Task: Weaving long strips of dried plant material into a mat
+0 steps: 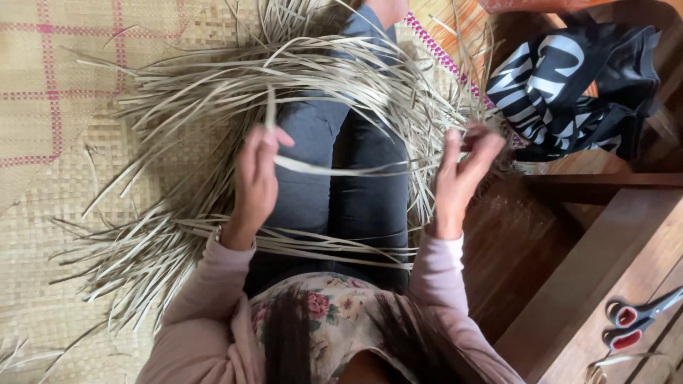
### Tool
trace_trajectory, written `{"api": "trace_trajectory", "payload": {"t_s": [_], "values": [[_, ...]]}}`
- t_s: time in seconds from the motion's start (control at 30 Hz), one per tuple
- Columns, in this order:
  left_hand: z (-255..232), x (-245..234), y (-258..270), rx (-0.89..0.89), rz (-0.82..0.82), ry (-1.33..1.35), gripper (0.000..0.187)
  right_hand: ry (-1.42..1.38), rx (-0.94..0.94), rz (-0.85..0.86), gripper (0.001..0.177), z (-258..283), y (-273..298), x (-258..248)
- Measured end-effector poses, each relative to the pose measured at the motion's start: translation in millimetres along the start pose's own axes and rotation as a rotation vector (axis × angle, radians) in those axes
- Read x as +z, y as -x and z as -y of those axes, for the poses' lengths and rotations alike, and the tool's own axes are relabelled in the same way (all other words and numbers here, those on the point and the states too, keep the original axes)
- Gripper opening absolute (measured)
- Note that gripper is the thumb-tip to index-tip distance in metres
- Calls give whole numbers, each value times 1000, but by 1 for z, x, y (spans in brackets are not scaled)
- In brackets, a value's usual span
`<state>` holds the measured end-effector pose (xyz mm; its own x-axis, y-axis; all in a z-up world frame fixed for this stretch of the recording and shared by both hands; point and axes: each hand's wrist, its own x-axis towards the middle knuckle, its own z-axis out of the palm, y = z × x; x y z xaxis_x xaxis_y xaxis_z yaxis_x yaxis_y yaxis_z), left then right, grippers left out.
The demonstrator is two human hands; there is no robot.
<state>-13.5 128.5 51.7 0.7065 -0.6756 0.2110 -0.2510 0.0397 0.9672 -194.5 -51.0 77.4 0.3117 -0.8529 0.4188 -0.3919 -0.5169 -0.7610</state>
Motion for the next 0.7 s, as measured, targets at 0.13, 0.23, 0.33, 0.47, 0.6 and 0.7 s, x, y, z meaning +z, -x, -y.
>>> {"api": "trace_trajectory", "payload": {"t_s": [0.13, 0.23, 0.33, 0.47, 0.6, 0.7], "values": [[-34, 20, -23, 253, -320, 329, 19, -757, 198, 1039, 35, 16, 35, 18], [-75, 36, -19, 256, -151, 839, 20, -898, 137, 1361, 72, 44, 57, 46], [-53, 55, 3, 328, -222, 722, 23, -1298, 245, 868, 109, 49, 64, 66], [-14, 56, 43, 63, 152, 382, 26, -1424, 568, 606, 53, 28, 44, 67], [4, 47, 61, 31, 425, 289, 17, -1386, 725, 441, 34, 18, 26, 60], [21, 35, 78, 3, 445, 249, 12, -1441, 693, 277, 29, 4, 4, 46]]}}
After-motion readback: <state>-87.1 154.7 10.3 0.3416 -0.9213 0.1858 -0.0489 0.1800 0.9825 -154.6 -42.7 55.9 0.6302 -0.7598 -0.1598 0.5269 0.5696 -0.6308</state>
